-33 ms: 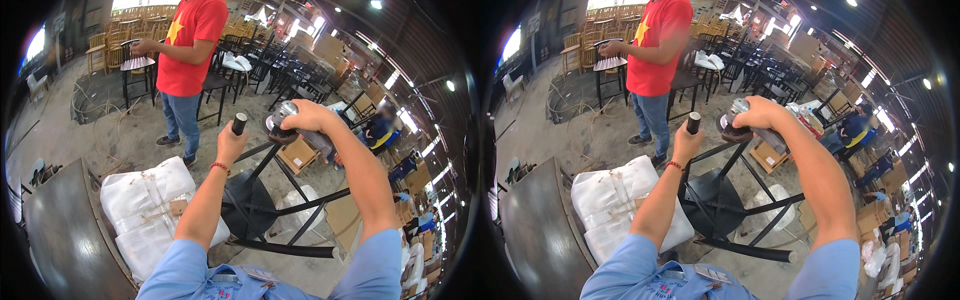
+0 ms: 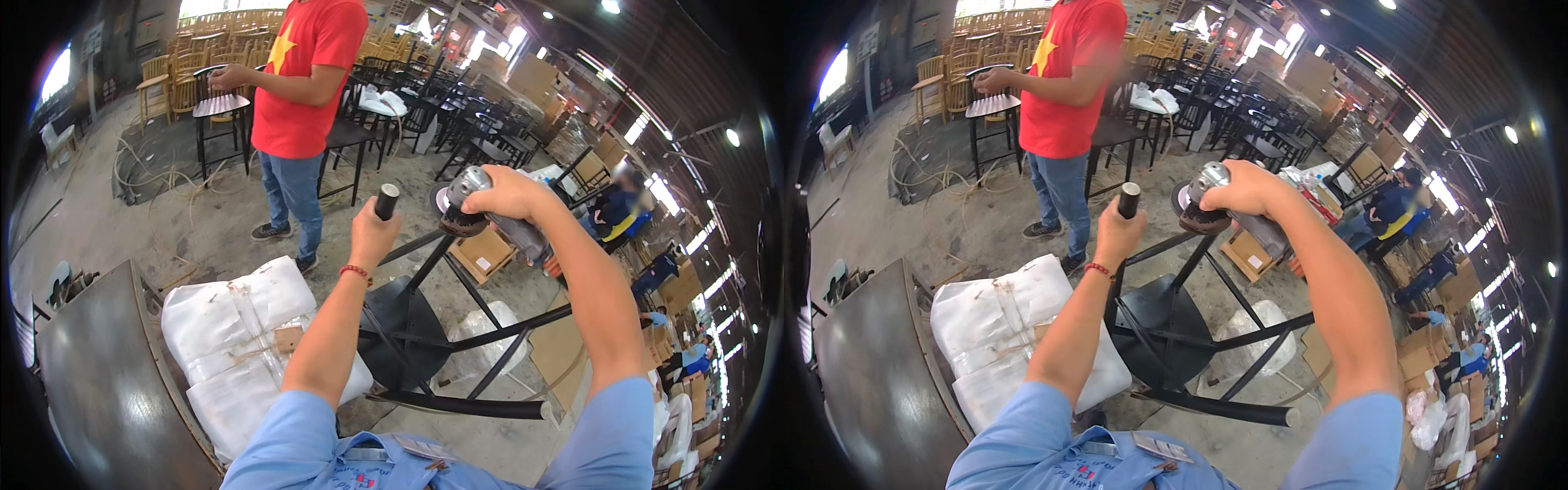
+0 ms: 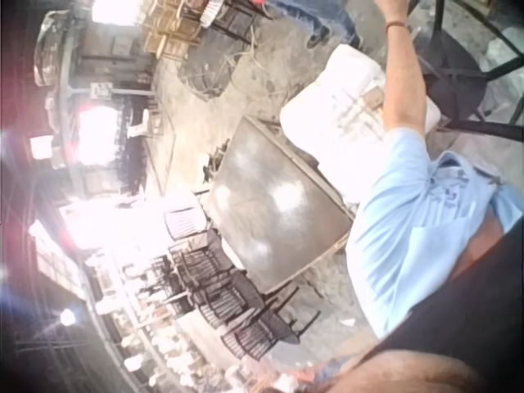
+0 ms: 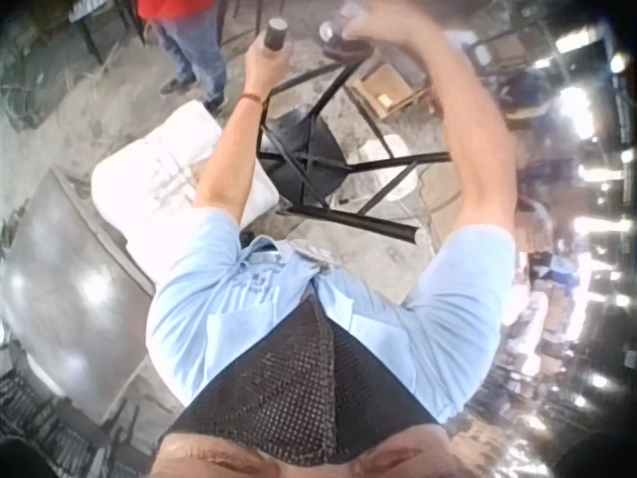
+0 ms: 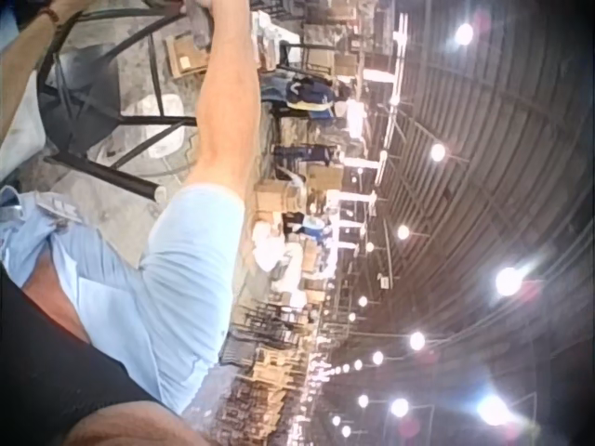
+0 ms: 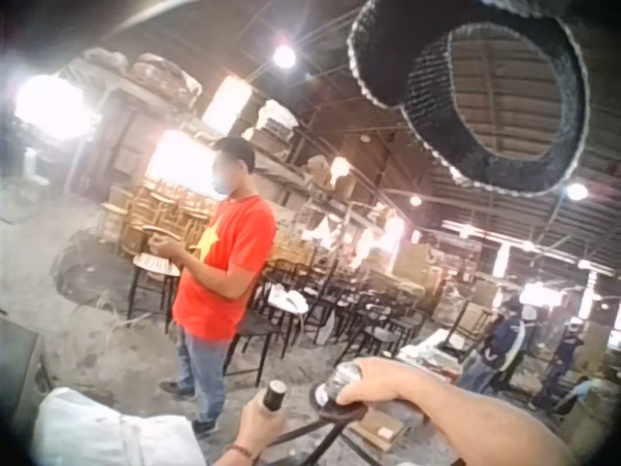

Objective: The person uses an angle grinder to smooth the legs of a black wooden chair, then wipes the legs with a cloth. The person repeats this process on multiple chairs, moving each finished chair aside and retrieving a new one from a stack.

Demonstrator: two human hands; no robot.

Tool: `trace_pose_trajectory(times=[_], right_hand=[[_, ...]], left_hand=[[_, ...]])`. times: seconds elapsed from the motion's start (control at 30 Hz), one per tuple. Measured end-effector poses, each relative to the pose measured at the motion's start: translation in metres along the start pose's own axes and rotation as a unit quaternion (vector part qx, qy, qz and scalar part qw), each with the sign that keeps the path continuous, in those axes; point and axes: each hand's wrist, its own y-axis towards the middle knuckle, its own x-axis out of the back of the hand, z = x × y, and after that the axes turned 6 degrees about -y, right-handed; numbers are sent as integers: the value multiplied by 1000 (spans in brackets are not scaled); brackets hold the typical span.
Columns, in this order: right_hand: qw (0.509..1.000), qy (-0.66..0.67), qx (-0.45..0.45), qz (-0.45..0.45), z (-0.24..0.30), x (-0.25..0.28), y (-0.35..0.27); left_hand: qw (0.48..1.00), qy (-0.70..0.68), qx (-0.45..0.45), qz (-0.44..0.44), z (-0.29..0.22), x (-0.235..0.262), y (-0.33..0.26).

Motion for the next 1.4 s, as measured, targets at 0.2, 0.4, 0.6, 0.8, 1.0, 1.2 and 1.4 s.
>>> trace_pose_trajectory(times=[0.2,0.4,0.6,0.8,1.0,1.2,1.4], right_hand=[[956,250,-62,-141,-65,32,-131],[845,358,-200,-344,-204,-30,-341],[789,393,-381,-281,-319,-230,-516],[748,479,-445,-110,-330,-438,-558],[843,455,-268,106,-263,-507,-466],[899,422,-7,118,-134,-468,-326],[809,557,74,173,38,-450,-188]], left_hand=[[992,46,-84,-82,16,27,20],[992,49,-70,-92,13,14,4],[971,234,-43,-35,-6,-4,-15],[939,330,31,87,4,51,-168],[885,296,217,288,15,124,-448],[802,339,483,86,-6,232,-591],[715,436,449,-311,-3,294,-598]])
